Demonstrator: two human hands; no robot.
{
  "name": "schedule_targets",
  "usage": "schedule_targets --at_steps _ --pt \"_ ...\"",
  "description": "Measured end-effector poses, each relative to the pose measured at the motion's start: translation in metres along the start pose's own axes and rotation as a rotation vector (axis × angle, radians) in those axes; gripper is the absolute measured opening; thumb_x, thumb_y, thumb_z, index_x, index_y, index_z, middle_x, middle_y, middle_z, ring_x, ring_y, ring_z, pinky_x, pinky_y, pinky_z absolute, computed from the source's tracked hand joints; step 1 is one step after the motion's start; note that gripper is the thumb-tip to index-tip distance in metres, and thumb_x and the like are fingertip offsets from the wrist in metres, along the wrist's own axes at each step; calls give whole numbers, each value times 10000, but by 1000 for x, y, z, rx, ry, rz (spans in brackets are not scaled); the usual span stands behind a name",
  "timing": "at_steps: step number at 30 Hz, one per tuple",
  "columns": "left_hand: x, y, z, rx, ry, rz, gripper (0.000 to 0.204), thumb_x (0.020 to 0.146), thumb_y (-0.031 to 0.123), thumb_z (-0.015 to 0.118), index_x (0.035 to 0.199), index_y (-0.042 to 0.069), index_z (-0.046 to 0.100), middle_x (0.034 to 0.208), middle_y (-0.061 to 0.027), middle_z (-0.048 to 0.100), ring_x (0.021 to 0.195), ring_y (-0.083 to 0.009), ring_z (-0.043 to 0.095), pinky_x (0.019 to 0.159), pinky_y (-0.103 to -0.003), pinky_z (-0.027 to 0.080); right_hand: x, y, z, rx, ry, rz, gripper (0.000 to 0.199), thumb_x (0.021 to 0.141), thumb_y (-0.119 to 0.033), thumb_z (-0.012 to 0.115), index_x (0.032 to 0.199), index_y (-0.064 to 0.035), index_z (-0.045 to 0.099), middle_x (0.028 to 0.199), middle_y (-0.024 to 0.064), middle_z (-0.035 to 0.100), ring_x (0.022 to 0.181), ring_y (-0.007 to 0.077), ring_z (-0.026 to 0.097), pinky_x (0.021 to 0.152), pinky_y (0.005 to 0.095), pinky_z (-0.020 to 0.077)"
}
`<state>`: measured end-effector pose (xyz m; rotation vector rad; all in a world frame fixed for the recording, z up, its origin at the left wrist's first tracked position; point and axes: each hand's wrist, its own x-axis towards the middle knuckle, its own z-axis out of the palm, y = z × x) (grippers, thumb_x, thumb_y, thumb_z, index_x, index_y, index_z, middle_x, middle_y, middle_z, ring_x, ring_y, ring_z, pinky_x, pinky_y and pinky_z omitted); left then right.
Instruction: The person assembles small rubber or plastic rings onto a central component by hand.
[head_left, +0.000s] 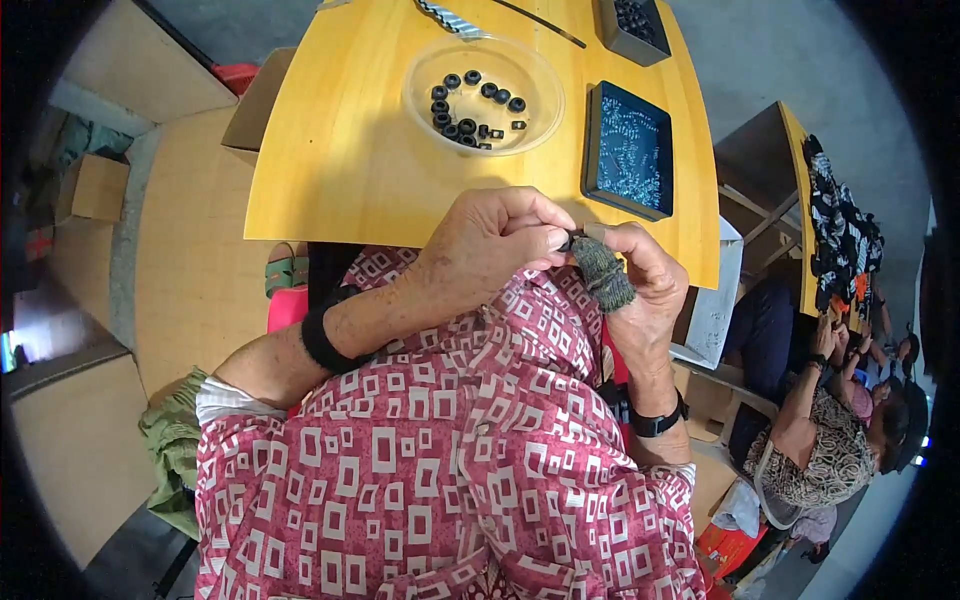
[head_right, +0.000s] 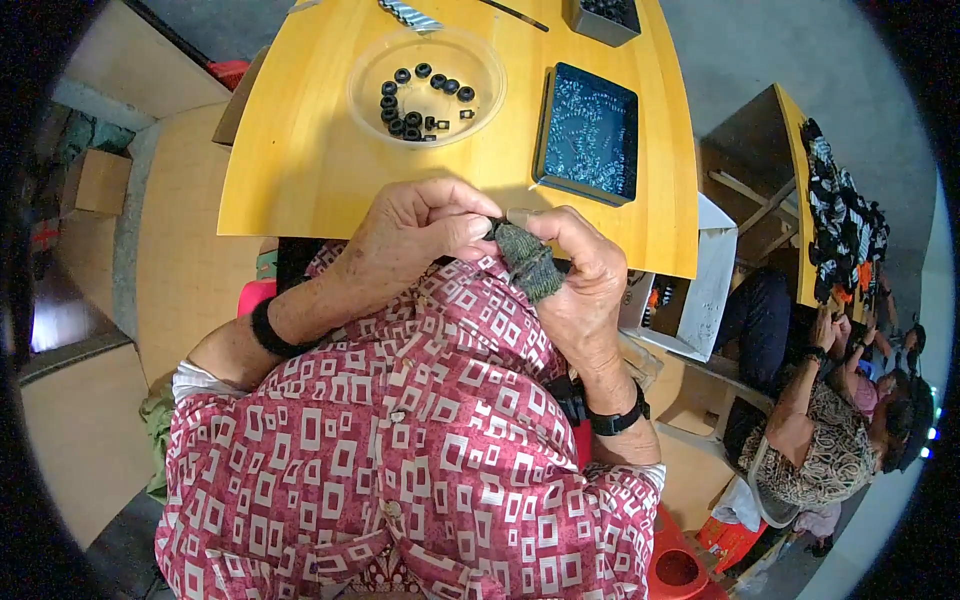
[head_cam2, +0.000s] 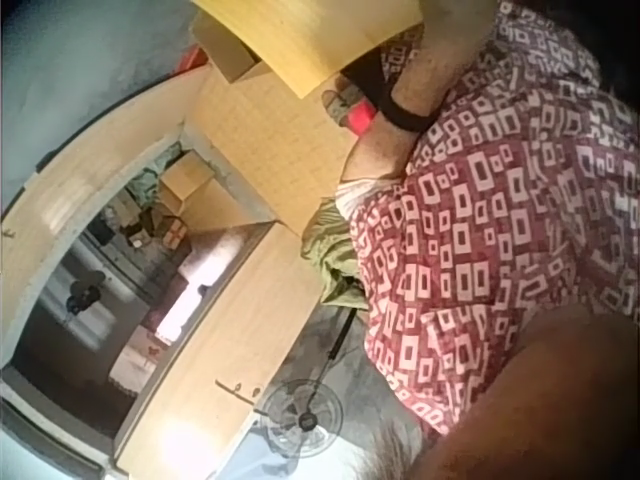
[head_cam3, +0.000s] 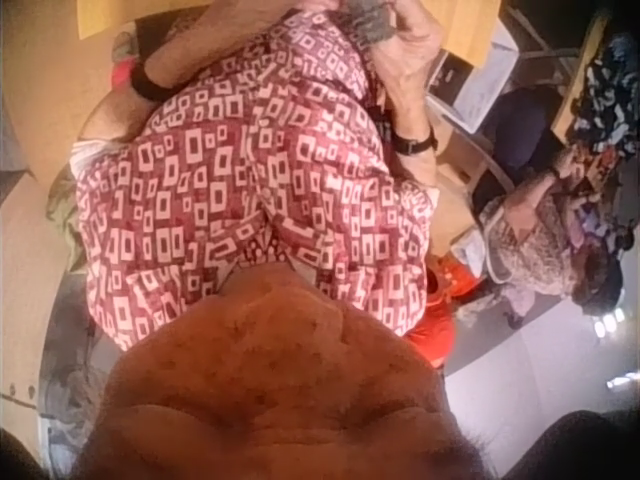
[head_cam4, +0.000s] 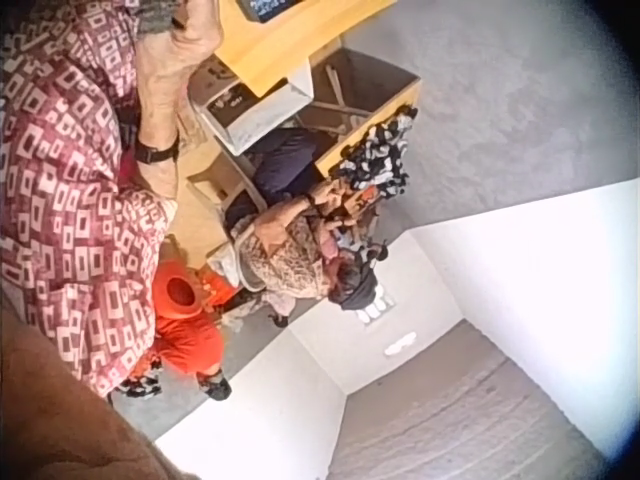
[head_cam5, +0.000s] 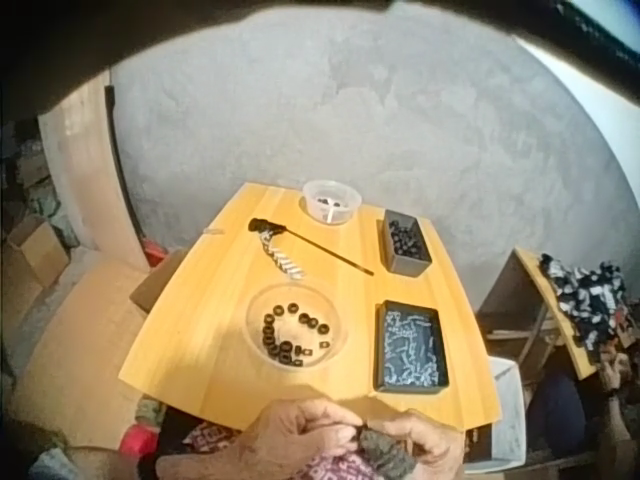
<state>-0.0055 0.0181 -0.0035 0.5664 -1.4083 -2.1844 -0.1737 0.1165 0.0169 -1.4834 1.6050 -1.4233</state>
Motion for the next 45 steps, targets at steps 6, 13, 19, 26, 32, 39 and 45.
schedule_targets --at_steps 6,13,19,26,32,39,45 --pt "0 -5 2 -64 24 14 189 923 110 588 1064 -10 622 956 -39 644 837 -74 621 747 -194 517 -5 5 9 -157 49 -126 235 714 -4 751 908 0 619 777 84 608 731 182 610 669 278 479" --pt "0 -5 7 35 108 -11 179 916 129 592 1057 22 619 940 -3 628 808 -43 564 699 -188 479 -5 8 24 -481 155 -365 325 656 10 761 941 -14 607 733 75 587 705 251 593 681 335 485" --pt "2 -9 7 -35 151 -55 137 908 136 603 1001 36 583 899 0 610 792 -44 555 692 -198 476 2 12 20 -577 133 -525 310 655 8 743 931 -18 603 708 59 567 679 248 582 674 352 475" --pt "5 -13 6 -101 160 -27 104 906 126 599 969 45 584 856 4 600 734 -39 521 646 -195 442 -2 16 30 -554 165 -388 284 665 -11 737 903 -27 584 687 45 542 656 235 569 681 351 460" --pt "6 -1 -1 67 72 -35 230 899 169 621 1073 21 595 874 7 613 739 -40 532 664 -186 448 4 8 24 -587 124 -431 282 665 -41 745 894 -32 580 671 40 522 644 229 559 706 357 457" --pt "12 9 -19 -14 -68 -247 300 864 212 681 1063 -10 650 910 -18 642 775 -55 566 703 -192 480 5 5 17 -640 14 -474 269 647 -25 724 882 -34 595 650 48 498 640 249 553 775 396 474" --pt "8 -6 -11 6 -6 -110 265 860 176 673 1039 -19 656 915 -25 650 782 -71 578 690 -210 488 1 12 18 -568 32 -447 276 644 -9 712 898 -35 608 669 64 514 657 266 555 767 400 470"
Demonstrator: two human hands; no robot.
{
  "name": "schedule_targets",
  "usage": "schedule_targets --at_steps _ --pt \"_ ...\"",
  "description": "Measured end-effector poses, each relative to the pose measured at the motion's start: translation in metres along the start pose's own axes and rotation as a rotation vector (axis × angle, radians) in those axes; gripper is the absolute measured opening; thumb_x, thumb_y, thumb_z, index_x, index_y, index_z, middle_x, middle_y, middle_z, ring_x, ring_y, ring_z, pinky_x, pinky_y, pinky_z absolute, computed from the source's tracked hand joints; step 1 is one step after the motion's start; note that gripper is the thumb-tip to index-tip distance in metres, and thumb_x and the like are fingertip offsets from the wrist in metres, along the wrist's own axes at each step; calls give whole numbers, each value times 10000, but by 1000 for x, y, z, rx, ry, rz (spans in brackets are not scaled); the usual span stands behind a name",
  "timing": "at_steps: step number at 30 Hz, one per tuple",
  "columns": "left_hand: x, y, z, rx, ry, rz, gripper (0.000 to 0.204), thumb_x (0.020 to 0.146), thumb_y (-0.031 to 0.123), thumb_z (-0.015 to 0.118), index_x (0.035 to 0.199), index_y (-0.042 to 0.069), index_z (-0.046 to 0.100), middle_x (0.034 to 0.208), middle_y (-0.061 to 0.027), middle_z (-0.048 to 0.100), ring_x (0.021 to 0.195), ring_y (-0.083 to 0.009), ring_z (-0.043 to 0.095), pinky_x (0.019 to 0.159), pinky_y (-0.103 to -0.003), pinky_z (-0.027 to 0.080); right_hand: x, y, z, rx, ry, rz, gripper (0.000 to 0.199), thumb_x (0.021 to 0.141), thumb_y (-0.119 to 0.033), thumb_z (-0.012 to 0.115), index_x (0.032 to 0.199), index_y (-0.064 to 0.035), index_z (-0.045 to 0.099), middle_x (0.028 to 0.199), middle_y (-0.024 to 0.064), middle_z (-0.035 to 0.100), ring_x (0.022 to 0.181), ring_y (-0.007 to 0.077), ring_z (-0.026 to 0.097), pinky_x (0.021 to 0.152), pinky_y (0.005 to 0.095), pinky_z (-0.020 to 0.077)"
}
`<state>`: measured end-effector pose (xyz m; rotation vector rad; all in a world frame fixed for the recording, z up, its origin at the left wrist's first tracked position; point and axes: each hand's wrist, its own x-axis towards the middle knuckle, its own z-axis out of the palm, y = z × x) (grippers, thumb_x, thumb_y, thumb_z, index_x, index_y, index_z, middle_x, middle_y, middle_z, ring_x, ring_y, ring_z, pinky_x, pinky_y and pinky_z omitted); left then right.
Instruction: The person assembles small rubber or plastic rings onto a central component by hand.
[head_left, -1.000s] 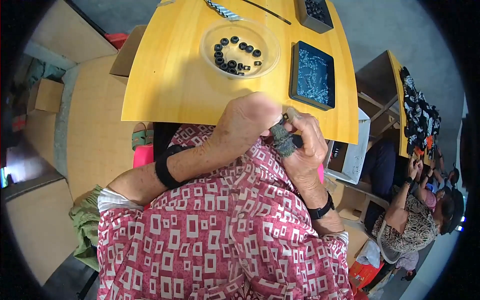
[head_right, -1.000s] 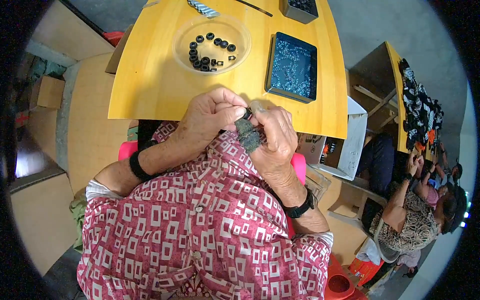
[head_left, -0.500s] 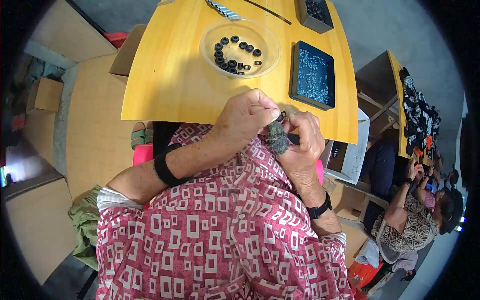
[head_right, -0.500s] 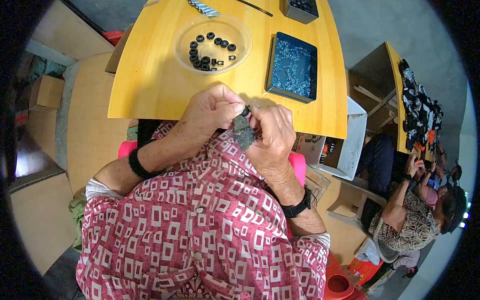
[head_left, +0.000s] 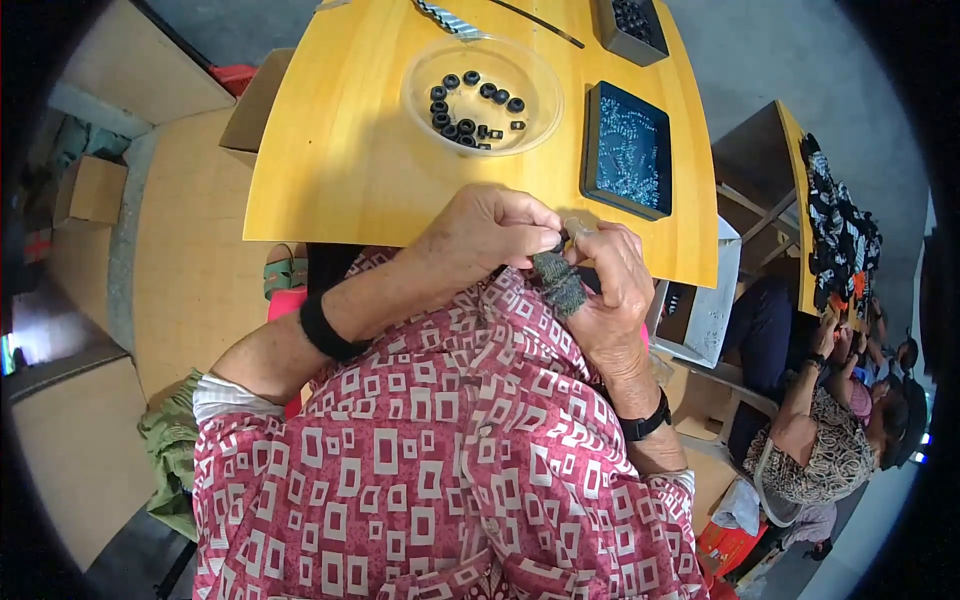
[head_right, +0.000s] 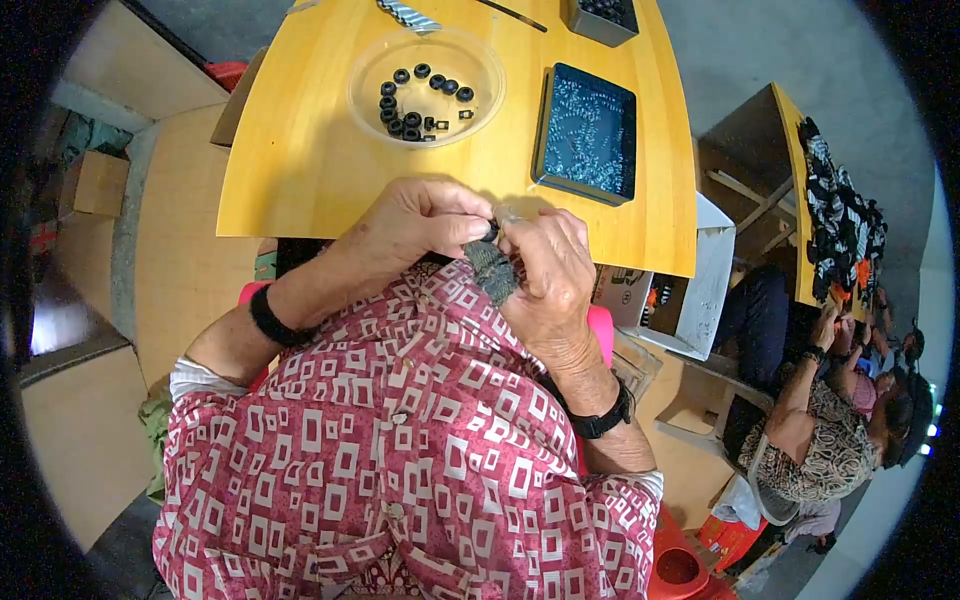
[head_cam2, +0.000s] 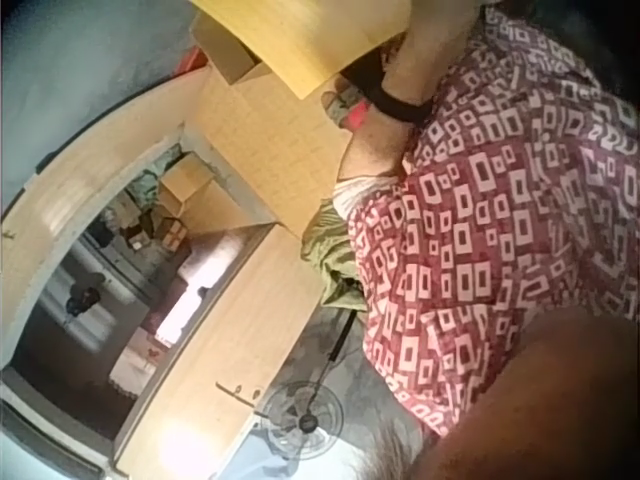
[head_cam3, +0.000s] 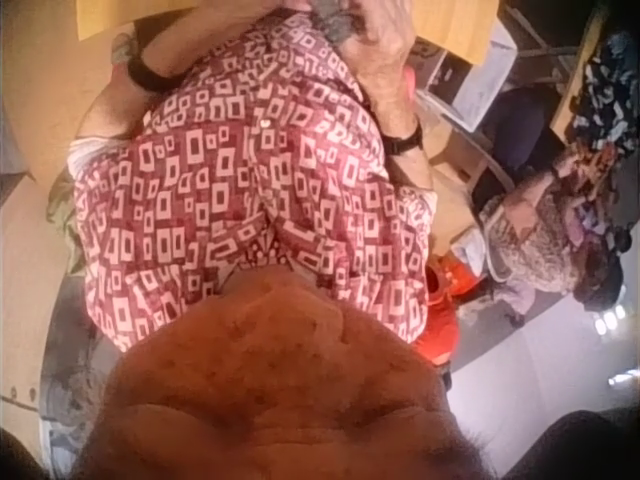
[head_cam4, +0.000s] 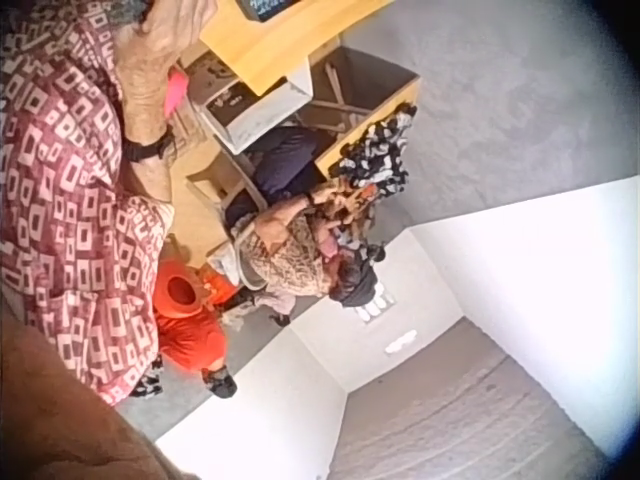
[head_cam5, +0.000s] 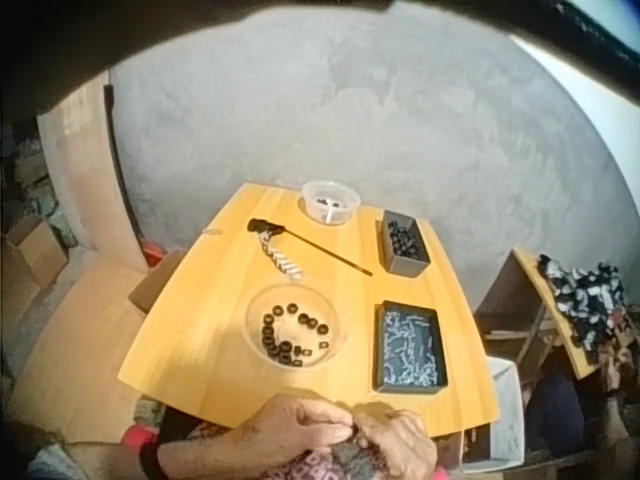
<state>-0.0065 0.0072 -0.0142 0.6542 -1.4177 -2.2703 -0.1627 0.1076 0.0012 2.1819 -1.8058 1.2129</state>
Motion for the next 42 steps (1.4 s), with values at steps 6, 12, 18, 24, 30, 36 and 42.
schedule_targets --at_steps 6,12,18,24,30,36,42 --pt "2 -3 6 70 33 -4 252 864 156 665 1034 -28 643 914 -37 652 784 -81 594 693 -214 498 2 -1 -9 -36 -73 26 263 674 -4 720 916 -10 616 752 113 586 726 303 593 742 374 475" --pt "-2 -4 9 -161 10 -16 221 878 91 650 1054 -41 620 901 -79 665 793 -133 665 723 -221 532 6 4 -29 381 -230 334 252 735 -20 734 961 17 628 878 131 659 831 217 649 743 295 491" --pt "-1 -6 10 -85 19 25 218 883 85 645 1059 -41 623 887 -82 674 793 -122 665 714 -206 530 0 7 -23 477 -168 400 189 765 -42 745 897 14 623 827 69 651 762 132 615 691 249 479" --pt "0 -9 8 -57 29 68 195 872 83 655 1036 -21 641 885 -66 670 744 -92 633 701 -197 520 -16 -4 -6 427 63 464 142 768 -12 729 864 0 625 760 59 623 714 131 589 644 259 468" --pt "0 -9 8 -149 60 49 162 861 105 675 992 13 651 880 -31 655 757 -71 608 673 -184 505 -23 1 1 254 34 295 248 769 -12 737 1000 -4 644 842 60 634 782 140 613 730 242 480" --pt "-3 -6 13 -228 80 -17 144 865 140 680 977 53 655 915 -12 650 777 -47 595 679 -173 503 -19 0 7 193 115 226 330 712 -20 791 1011 -23 652 783 40 598 724 129 566 667 251 465" --pt "-2 1 9 -247 56 -113 175 870 156 679 999 42 654 931 -10 641 793 -49 600 691 -171 514 -17 1 6 159 101 217 332 706 -35 800 1005 -18 657 771 34 588 712 134 549 651 251 451"
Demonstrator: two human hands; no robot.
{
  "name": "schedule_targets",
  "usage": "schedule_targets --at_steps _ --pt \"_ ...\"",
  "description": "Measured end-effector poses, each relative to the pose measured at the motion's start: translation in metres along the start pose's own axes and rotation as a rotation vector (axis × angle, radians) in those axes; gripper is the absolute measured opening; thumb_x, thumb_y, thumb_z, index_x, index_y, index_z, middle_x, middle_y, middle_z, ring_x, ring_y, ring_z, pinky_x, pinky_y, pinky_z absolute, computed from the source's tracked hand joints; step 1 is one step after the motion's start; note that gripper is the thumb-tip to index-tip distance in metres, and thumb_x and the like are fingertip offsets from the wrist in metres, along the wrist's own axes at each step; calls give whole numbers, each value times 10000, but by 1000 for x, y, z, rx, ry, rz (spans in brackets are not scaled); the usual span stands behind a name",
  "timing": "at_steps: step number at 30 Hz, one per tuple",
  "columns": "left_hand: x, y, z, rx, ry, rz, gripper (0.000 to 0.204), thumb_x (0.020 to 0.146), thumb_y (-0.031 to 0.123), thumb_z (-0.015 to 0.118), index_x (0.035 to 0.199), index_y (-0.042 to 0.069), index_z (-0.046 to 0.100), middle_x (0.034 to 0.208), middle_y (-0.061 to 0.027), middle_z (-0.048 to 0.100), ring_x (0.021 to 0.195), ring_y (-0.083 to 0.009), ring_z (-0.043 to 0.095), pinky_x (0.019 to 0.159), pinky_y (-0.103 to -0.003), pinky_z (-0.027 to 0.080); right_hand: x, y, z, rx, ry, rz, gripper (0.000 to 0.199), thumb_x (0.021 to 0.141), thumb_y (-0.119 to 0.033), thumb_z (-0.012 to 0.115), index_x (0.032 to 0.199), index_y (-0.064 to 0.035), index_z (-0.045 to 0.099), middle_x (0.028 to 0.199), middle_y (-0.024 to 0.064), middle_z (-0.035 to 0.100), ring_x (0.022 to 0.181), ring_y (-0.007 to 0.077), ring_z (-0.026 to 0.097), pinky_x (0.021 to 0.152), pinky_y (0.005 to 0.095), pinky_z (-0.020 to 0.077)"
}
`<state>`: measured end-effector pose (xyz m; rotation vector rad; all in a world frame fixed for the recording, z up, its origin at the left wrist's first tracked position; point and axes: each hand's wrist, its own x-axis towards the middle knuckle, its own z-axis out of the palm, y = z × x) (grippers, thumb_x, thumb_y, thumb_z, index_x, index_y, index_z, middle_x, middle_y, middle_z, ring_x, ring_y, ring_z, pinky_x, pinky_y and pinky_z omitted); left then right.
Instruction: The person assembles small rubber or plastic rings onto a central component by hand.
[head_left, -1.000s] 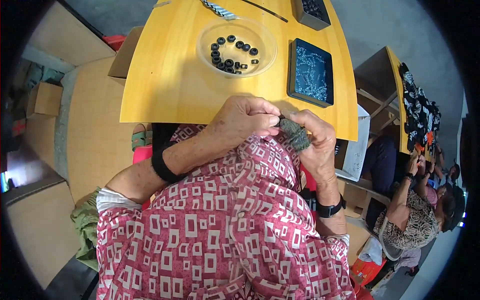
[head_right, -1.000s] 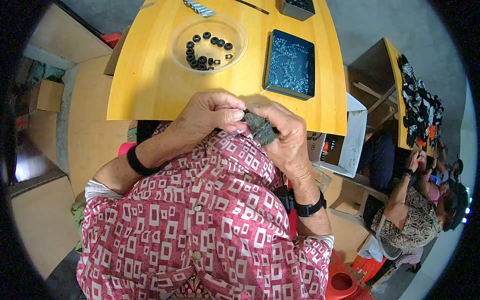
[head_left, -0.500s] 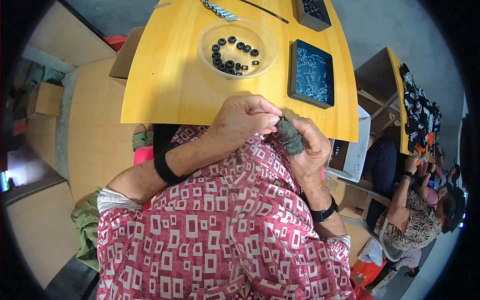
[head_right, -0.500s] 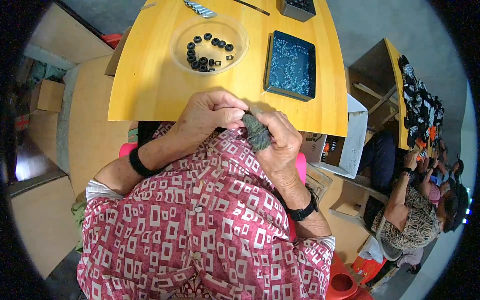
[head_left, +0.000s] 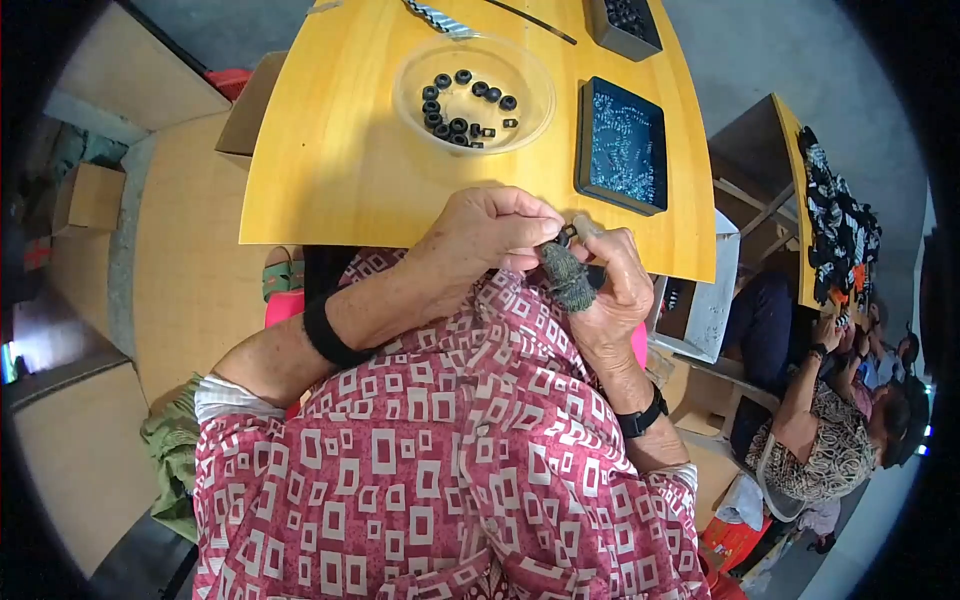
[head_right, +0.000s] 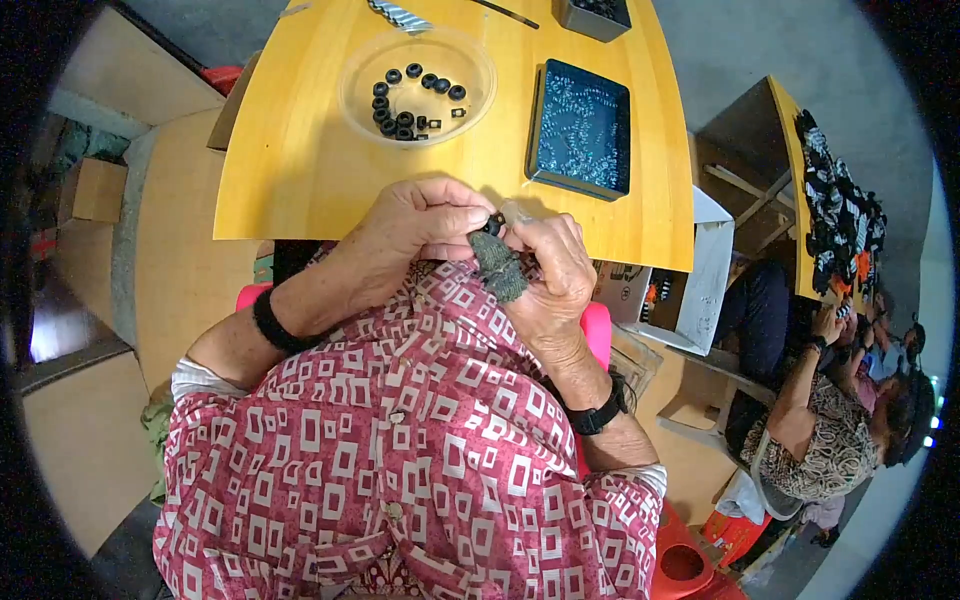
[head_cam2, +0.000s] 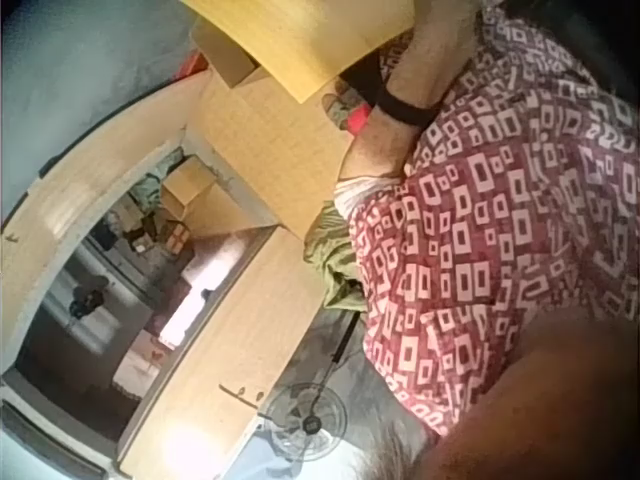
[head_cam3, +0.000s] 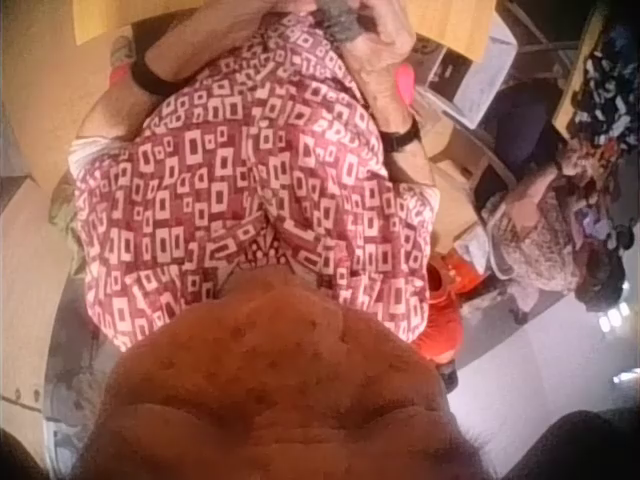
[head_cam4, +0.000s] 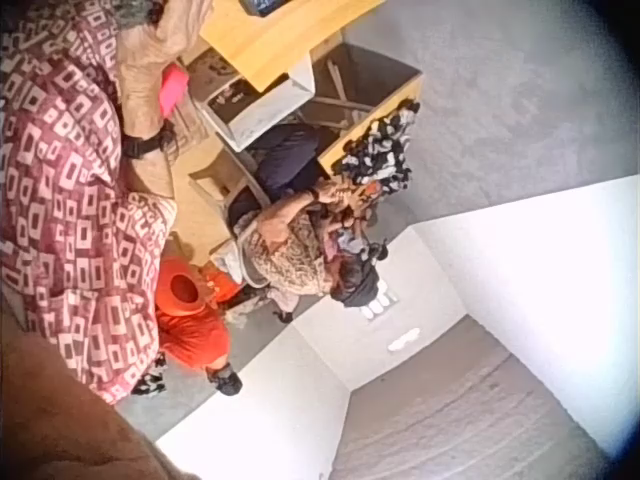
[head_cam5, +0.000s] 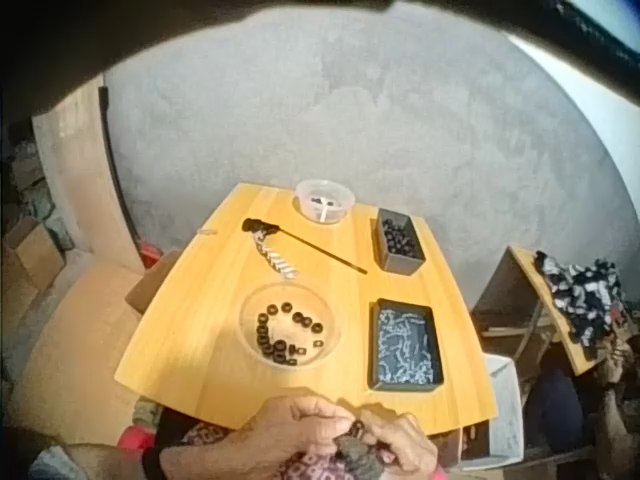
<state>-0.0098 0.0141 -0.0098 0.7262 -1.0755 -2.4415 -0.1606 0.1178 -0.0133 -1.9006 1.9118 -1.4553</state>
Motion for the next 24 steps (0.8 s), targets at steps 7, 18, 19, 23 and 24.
schedule_targets --at_steps 7,18,19,23,24 --pt "0 8 -5 60 -59 -65 243 870 166 680 1041 -3 643 942 -30 639 786 -64 602 697 -177 517 4 -1 -3 58 -41 -44 320 706 -54 793 996 -19 663 747 35 588 707 159 543 647 272 435" --pt "1 1 1 135 -38 159 186 850 106 680 1000 3 640 888 -31 656 770 -66 580 696 -190 469 8 -4 -1 -207 -31 -196 292 650 -23 734 928 -31 643 717 55 570 667 240 532 635 342 394" --pt "1 0 1 135 -39 158 186 850 106 680 1000 3 640 888 -31 656 770 -66 580 696 -190 469 7 -3 -2 -208 -31 -195 292 650 -23 734 928 -31 643 717 55 570 667 240 532 635 342 394" --pt "3 -5 0 126 -7 144 190 845 85 680 1010 1 638 887 -26 655 772 -58 579 686 -187 465 7 -3 -3 -256 -39 -247 255 642 -8 718 873 -34 614 698 63 554 649 244 523 619 344 392" --pt "4 -6 0 125 -1 158 196 841 80 683 1013 0 637 886 -25 654 775 -56 579 684 -184 465 8 -3 -3 -300 -49 -279 242 641 -6 714 853 -37 601 692 64 551 644 246 522 614 343 392"
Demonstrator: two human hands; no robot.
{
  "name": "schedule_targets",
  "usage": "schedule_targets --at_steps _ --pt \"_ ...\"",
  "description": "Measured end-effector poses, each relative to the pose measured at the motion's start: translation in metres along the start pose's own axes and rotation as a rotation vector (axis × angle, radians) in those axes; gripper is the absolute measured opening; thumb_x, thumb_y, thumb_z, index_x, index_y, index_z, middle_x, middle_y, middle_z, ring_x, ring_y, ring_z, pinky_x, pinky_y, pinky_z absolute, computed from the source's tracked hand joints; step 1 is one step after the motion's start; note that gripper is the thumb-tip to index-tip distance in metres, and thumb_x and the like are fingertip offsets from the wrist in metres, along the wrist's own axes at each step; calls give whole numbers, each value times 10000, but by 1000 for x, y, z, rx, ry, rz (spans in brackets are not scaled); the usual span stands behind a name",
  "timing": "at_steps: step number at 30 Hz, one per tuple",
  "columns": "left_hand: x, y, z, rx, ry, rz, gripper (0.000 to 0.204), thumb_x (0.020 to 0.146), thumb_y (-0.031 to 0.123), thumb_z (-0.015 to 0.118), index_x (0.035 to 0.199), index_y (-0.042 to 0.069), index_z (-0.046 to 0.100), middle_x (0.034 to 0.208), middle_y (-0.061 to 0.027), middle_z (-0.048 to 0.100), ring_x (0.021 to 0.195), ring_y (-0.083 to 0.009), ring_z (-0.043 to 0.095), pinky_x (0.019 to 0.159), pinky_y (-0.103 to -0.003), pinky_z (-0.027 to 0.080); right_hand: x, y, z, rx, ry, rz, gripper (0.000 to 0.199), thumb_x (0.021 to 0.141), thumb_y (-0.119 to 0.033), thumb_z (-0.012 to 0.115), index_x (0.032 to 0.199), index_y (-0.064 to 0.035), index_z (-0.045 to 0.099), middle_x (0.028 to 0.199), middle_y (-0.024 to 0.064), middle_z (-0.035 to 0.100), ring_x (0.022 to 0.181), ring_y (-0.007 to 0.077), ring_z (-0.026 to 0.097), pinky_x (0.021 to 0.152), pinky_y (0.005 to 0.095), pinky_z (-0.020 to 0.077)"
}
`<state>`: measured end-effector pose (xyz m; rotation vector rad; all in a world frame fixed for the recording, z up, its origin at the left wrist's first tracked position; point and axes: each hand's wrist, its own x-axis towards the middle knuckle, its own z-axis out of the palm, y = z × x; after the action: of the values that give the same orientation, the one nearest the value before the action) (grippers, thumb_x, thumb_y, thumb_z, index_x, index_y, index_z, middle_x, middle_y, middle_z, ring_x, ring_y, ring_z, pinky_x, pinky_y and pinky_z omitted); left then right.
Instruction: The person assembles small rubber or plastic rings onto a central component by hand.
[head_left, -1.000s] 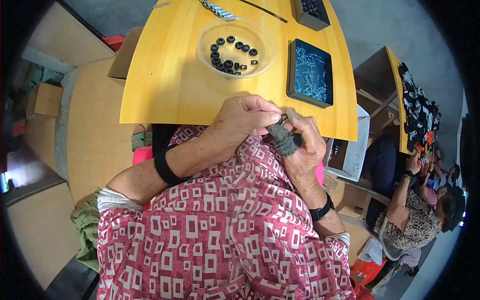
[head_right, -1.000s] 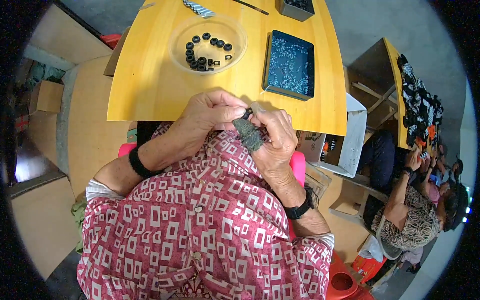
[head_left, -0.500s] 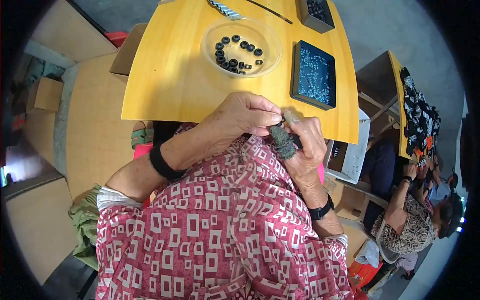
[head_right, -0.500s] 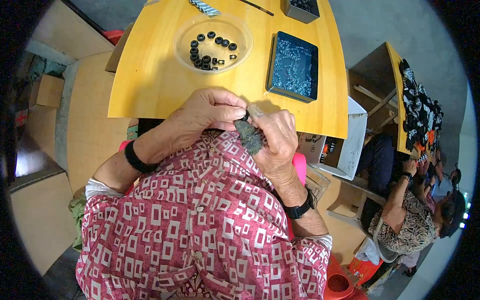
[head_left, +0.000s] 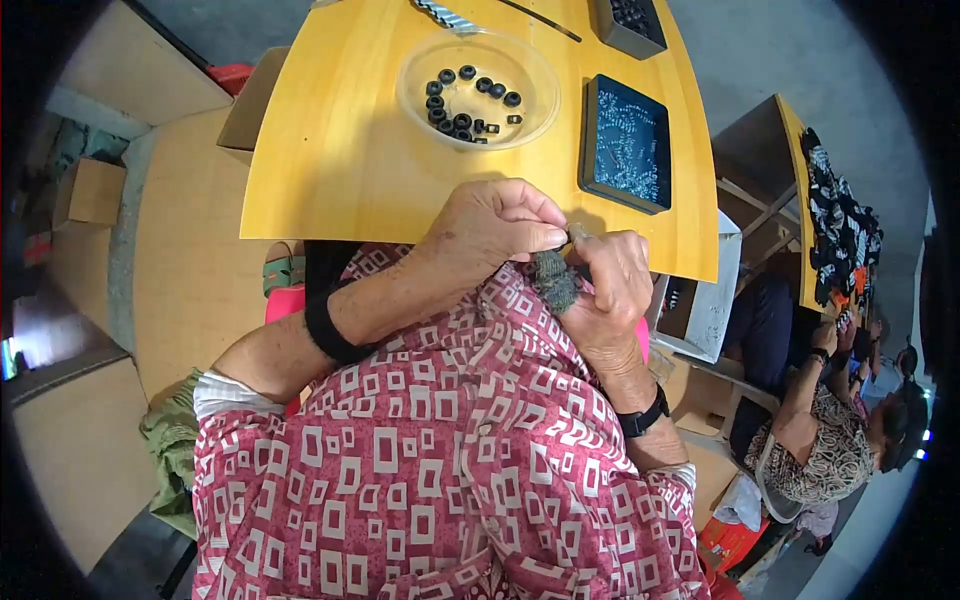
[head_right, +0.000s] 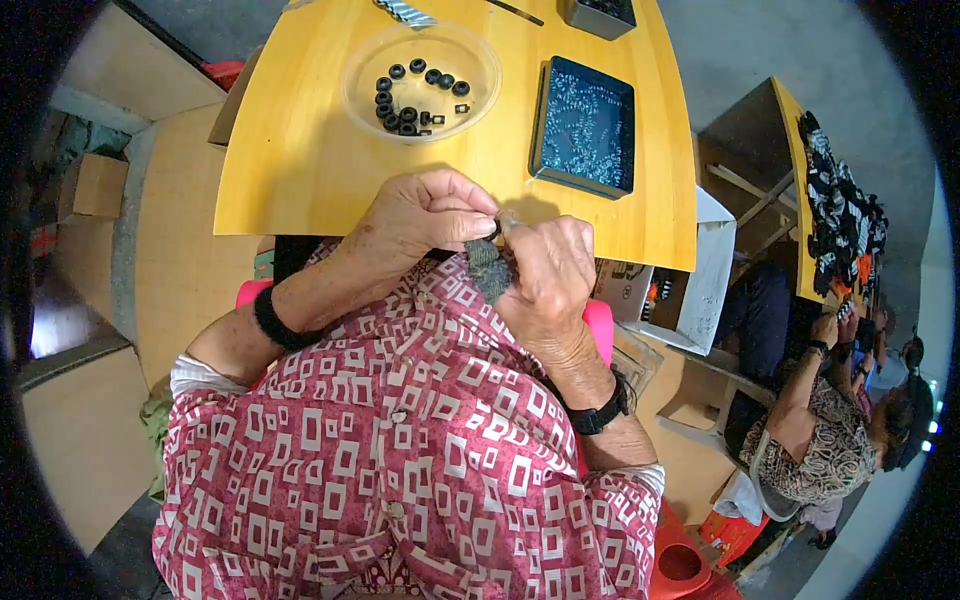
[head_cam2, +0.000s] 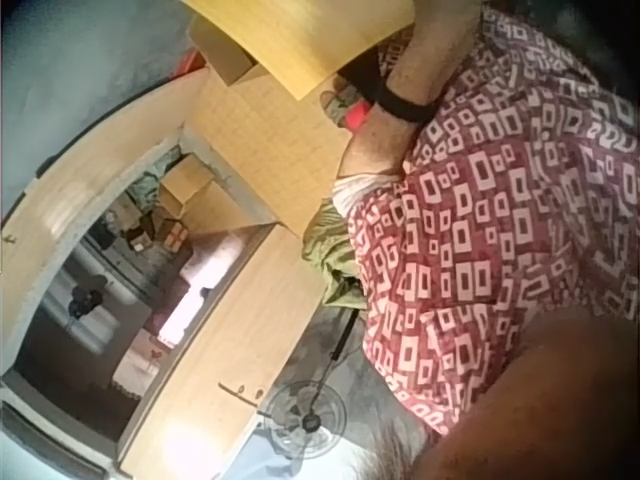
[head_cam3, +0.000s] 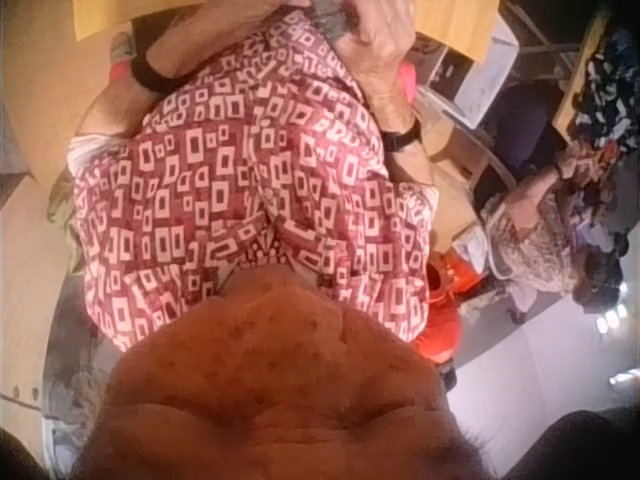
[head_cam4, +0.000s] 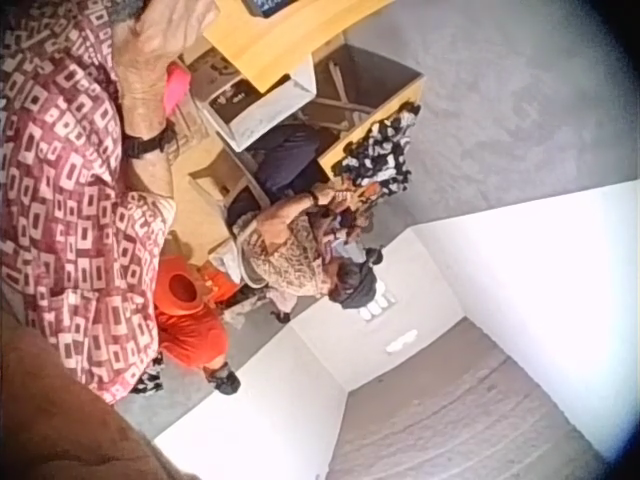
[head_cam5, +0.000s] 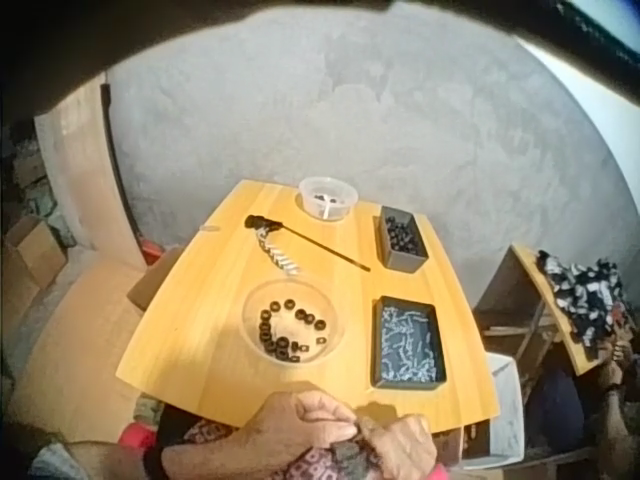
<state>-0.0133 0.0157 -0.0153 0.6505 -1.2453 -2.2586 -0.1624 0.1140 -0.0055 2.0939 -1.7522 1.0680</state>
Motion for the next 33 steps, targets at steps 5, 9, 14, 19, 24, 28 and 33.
schedule_targets --at_steps 5,9,14,19,24,28,33 --pt "4 11 2 52 12 -84 225 877 156 661 1037 0 633 903 -21 642 771 -53 574 682 -187 470 6 -2 0 4 2 57 234 632 -19 727 804 -47 571 675 58 543 627 247 521 604 343 398" --pt "5 13 -3 -62 -10 -211 276 909 227 630 1069 3 632 925 -13 630 766 -48 564 675 -182 472 6 -1 -1 63 17 135 248 627 -41 748 786 -52 558 675 52 544 637 246 535 609 344 413" --pt "5 10 -10 -82 -54 -214 294 881 214 665 1086 6 631 932 -16 632 780 -52 570 688 -175 479 8 -1 -2 63 -10 134 253 633 -39 752 792 -54 556 684 50 547 657 245 546 628 346 417" --pt "5 13 -5 -6 -57 -159 279 854 187 695 1060 7 643 926 -23 640 780 -60 577 690 -184 482 7 0 0 68 11 73 252 642 -33 747 819 -52 569 692 50 552 668 250 551 642 350 416" --pt "5 6 -6 72 -35 -71 198 853 140 682 1002 12 654 870 -16 647 777 -60 573 656 -188 467 6 -1 4 78 11 80 251 645 -26 740 835 -49 577 702 55 558 681 259 556 647 360 421" --pt "5 5 0 79 16 -53 171 852 133 679 971 14 652 847 -8 643 768 -59 572 650 -189 460 3 1 5 80 12 127 249 635 -17 734 820 -49 571 704 58 562 689 260 560 651 361 426" --pt "4 9 2 4 24 -135 213 859 143 679 1026 22 626 888 -3 623 743 -59 569 640 -179 463 3 4 4 77 13 83 260 623 -25 741 790 -56 544 696 55 552 680 261 555 631 358 433"
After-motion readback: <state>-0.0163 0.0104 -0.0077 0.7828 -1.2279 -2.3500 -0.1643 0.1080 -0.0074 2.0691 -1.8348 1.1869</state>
